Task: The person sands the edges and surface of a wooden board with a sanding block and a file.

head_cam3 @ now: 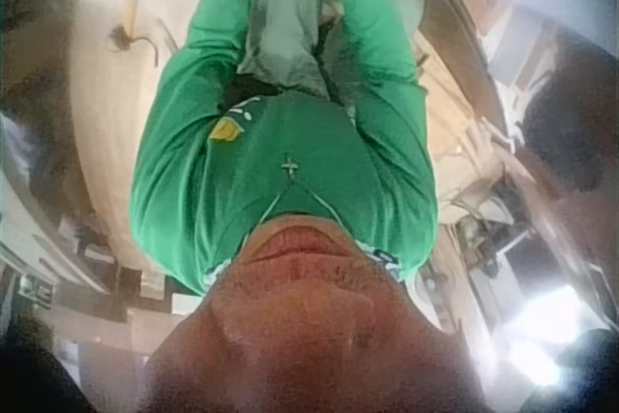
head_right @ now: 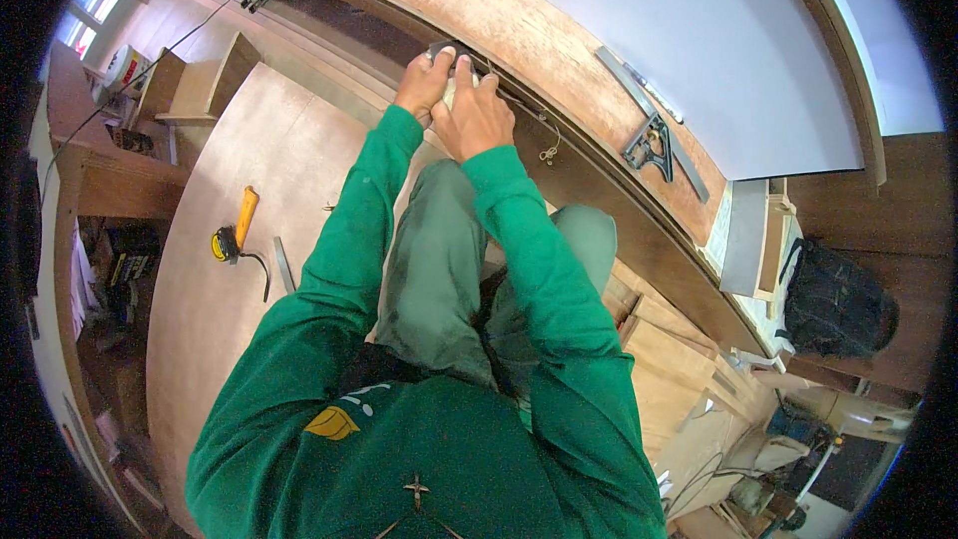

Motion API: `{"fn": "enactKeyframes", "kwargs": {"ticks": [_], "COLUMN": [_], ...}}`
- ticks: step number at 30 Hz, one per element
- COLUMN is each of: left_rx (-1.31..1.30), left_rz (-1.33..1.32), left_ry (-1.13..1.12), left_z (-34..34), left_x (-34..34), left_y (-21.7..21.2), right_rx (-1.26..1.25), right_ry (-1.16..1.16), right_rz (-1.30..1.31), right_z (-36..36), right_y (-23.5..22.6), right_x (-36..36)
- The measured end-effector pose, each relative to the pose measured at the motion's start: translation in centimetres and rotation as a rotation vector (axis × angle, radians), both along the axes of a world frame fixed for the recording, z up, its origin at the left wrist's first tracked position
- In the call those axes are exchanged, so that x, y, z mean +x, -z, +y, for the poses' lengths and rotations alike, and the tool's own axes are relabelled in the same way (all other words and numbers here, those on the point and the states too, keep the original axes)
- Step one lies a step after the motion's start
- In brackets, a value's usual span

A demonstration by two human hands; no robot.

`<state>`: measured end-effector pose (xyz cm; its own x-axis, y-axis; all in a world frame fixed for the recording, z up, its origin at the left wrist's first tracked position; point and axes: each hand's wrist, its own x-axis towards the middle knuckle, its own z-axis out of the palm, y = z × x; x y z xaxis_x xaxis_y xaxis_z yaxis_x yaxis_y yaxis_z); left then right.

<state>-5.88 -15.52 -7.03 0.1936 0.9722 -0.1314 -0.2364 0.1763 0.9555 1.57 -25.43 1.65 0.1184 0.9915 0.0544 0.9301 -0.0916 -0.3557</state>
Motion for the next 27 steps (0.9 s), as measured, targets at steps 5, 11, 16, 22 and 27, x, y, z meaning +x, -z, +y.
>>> {"fn": "enactKeyframes", "kwargs": {"ticks": [5,11,16,22,27], "left_rx": [0.013,0.037,-0.035,0.046,-0.024], "left_rz": [0.003,0.019,-0.063,-0.039,-0.077], "left_ry": [0.008,0.042,-0.026,-0.009,0.022], "left_z": [0.5,0.4,-0.3,0.7,-0.1], "left_x": [-1.1,-0.4,-0.8,-0.8,-0.3], "left_y": [0.6,-0.1,-0.3,-0.5,-1.1], "right_rx": [-0.009,-0.002,-0.021,-0.001,0.027], "right_ry": [0.005,0.029,-0.032,-0.02,-0.01], "right_rz": [0.023,-0.006,-0.07,-0.042,-0.022], "right_z": [0.5,0.4,0.9,1.4,1.0], "right_y": [-0.2,0.5,-0.6,-0.8,0.1], "right_x": [-0.9,-0.5,-0.5,-0.6,0.2]}}
